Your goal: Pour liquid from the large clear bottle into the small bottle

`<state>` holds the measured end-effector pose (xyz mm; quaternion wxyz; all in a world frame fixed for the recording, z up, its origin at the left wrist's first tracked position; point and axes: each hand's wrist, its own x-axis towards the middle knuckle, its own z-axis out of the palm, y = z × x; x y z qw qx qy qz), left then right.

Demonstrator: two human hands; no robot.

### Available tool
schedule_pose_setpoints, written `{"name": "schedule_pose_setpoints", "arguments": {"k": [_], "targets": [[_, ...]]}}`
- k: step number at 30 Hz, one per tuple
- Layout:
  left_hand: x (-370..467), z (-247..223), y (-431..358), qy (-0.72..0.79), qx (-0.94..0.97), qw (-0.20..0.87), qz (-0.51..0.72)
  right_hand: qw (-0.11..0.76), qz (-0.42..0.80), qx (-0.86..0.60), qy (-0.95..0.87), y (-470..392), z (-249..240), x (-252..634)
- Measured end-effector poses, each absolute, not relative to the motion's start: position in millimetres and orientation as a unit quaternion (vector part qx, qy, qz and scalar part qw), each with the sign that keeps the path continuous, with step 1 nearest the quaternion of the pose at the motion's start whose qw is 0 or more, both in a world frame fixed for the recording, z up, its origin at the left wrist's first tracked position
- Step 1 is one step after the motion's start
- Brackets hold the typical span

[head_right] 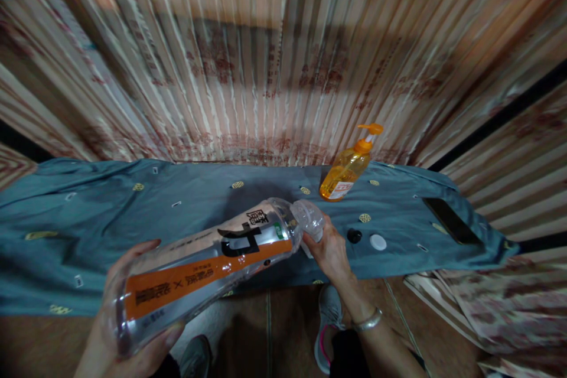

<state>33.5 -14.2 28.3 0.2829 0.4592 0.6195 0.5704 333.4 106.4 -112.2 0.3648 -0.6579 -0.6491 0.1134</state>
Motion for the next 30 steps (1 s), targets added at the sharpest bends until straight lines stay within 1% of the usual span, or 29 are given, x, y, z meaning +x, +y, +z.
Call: {"name": "schedule_pose_setpoints", "arguments": {"k": [7, 14, 30], "targets": [[29.0, 20.7, -14.3, 0.622, 0.469, 0.275, 0.563, 0.359, 0.124, -0.664, -0.644, 105.3, -109.0, 332.8], [32.9, 24.5, -13.7, 0.621, 0.471, 0.269, 0.566, 0.364, 0.142, -0.659, -0.643, 104.2, -104.0, 330.8], [32.5, 30.0, -12.8, 0.626, 0.447, 0.297, 0.565, 0.366, 0.126, -0.66, -0.643, 105.1, -106.1, 330.9]]}}
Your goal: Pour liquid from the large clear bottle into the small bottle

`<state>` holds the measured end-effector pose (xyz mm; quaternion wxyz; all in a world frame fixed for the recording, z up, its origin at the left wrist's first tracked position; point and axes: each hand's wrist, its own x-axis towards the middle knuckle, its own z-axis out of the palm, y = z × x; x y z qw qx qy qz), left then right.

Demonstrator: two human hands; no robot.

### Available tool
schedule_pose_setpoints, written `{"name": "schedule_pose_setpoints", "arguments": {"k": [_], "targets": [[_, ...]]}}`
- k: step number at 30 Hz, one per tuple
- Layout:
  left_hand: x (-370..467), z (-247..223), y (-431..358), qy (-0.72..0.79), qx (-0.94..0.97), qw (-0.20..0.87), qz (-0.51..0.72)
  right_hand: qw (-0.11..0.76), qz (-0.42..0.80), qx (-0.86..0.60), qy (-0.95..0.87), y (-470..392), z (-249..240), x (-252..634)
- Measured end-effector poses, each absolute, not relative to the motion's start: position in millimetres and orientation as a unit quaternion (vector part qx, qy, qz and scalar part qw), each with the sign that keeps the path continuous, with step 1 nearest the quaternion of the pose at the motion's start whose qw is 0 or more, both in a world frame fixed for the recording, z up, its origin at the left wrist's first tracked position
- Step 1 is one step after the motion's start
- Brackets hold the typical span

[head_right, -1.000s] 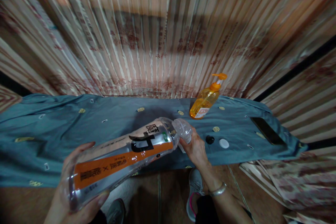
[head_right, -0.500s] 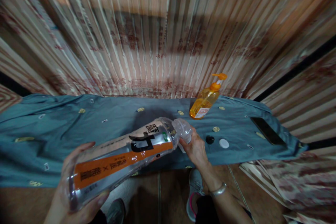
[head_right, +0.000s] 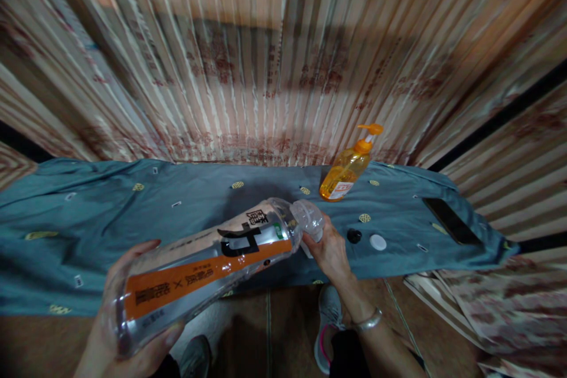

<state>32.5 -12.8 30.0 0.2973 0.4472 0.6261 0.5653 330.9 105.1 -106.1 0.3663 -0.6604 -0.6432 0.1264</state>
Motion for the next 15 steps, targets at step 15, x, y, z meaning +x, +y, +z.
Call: {"name": "schedule_pose_setpoints", "arguments": {"k": [15], "targets": [[30.4, 25.7, -13.5, 0.626, 0.464, 0.285, 0.558, 0.364, 0.125, -0.659, -0.646, 105.0, -106.7, 331.8]]}}
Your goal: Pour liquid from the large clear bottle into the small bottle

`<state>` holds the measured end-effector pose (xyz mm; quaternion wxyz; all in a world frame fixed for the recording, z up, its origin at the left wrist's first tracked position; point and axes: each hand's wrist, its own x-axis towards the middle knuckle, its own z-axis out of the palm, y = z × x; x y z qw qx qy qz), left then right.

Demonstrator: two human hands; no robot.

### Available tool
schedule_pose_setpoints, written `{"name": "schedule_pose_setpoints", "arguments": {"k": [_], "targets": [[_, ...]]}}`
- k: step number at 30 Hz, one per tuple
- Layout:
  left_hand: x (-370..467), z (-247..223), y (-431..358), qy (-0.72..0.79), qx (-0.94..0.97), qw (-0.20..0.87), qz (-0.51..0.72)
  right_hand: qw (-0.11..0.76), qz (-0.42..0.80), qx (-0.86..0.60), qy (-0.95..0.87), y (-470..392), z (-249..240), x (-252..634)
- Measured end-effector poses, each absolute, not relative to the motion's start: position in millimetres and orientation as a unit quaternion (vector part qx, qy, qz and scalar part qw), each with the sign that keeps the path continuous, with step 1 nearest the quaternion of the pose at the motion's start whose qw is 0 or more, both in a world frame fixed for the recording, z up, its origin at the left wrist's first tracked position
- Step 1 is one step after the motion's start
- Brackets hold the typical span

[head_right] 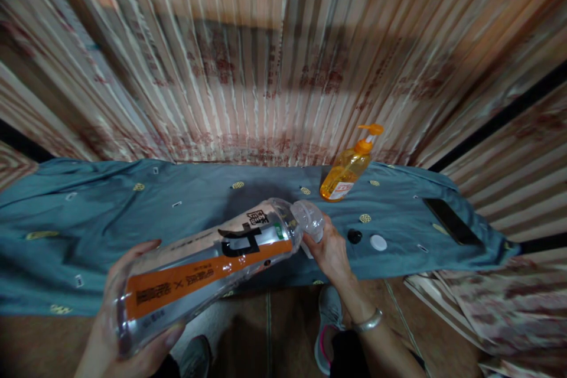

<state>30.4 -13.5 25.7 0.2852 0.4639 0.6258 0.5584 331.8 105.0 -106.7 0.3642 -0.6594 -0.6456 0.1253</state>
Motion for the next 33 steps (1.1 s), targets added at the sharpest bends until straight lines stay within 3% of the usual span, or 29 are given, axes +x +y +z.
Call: {"name": "schedule_pose_setpoints", "arguments": {"k": [33], "targets": [[29.6, 21.1, -14.3, 0.621, 0.479, 0.269, 0.559, 0.368, 0.123, -0.657, -0.646, 105.1, -107.0, 331.5]]}}
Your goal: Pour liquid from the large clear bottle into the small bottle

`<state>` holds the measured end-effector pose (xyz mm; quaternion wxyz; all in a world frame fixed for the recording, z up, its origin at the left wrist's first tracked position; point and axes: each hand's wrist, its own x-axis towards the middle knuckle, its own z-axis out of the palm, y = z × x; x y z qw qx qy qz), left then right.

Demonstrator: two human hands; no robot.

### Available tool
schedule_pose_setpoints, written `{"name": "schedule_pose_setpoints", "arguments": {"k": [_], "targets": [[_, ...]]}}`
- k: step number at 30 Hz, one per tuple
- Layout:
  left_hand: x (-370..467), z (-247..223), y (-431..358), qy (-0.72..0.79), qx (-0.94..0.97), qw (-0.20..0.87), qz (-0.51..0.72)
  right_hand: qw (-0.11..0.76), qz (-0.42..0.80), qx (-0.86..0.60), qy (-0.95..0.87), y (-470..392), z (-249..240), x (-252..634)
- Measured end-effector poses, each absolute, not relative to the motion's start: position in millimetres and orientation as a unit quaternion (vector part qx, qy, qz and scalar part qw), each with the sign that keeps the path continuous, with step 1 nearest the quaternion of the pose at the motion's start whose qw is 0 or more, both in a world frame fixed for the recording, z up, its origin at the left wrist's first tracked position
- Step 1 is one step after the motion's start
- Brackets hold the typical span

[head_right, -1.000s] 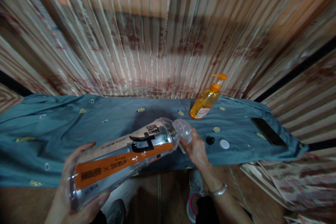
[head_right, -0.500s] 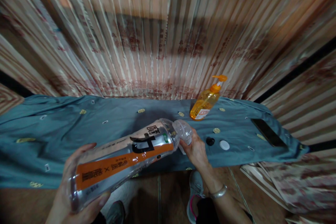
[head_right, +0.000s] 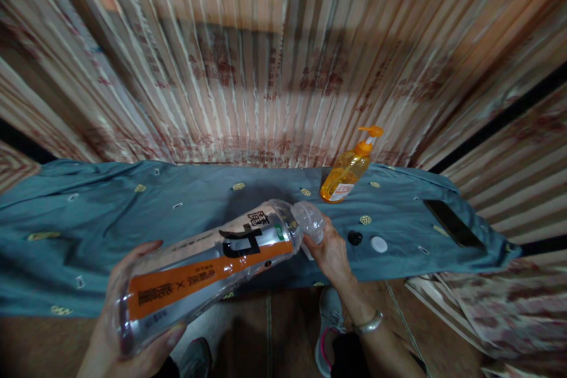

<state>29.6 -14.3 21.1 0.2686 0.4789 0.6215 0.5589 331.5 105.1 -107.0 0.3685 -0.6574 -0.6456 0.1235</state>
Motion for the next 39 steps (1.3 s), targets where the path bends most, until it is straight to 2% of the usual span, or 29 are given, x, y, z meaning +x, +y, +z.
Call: {"name": "schedule_pose_setpoints", "arguments": {"k": [39], "targets": [[31.2, 22.9, -13.5, 0.611, 0.469, 0.283, 0.571, 0.365, 0.128, -0.659, -0.645, 105.6, -105.7, 331.2]]}}
